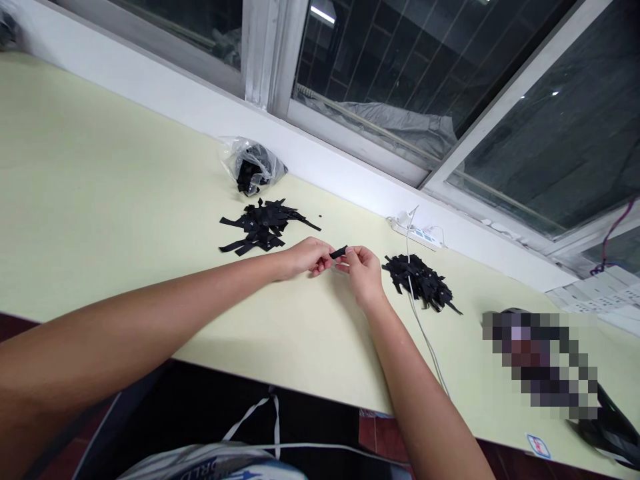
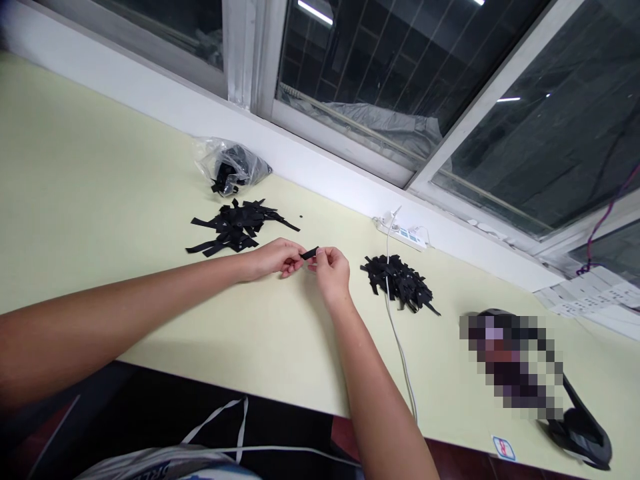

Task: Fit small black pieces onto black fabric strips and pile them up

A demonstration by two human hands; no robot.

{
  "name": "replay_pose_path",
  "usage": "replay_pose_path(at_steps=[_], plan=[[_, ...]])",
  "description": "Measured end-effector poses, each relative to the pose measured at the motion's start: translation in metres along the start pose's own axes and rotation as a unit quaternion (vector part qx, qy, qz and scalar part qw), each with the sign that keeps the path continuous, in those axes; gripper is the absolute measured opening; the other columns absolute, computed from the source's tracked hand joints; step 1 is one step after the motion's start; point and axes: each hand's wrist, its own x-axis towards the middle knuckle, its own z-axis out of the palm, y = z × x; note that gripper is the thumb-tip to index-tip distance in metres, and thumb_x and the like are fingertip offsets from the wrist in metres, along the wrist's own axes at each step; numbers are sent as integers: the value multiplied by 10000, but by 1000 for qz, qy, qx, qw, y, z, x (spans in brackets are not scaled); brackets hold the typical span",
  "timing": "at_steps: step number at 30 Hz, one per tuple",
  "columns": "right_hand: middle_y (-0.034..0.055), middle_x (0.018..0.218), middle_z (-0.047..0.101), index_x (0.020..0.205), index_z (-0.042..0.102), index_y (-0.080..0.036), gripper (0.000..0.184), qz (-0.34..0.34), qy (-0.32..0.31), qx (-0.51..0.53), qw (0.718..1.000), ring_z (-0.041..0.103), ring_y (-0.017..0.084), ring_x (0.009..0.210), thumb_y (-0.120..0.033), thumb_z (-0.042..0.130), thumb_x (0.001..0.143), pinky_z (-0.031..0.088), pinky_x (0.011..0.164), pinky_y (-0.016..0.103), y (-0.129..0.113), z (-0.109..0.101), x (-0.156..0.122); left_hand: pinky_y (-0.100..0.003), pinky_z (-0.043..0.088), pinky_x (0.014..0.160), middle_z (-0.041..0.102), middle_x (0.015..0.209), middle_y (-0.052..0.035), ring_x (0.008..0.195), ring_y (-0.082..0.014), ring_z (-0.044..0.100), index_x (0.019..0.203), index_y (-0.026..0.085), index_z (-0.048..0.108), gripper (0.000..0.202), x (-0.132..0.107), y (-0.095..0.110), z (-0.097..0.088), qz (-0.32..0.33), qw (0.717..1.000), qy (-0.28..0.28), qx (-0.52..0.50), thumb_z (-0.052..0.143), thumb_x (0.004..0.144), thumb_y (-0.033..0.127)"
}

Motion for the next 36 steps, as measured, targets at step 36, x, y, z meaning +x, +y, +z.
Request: replay_pose_path(at_steps=[36], plan=[[-14,706,630,814,590,-181,272,-35,119,4,992,671,142,639,-439,669,783,561,570,247,-6,-29,10,-263,378,689,680,802,-30,701,-168,553,1002,180,744,330,-13,12,-9,119,911,45,393,459,852,251]])
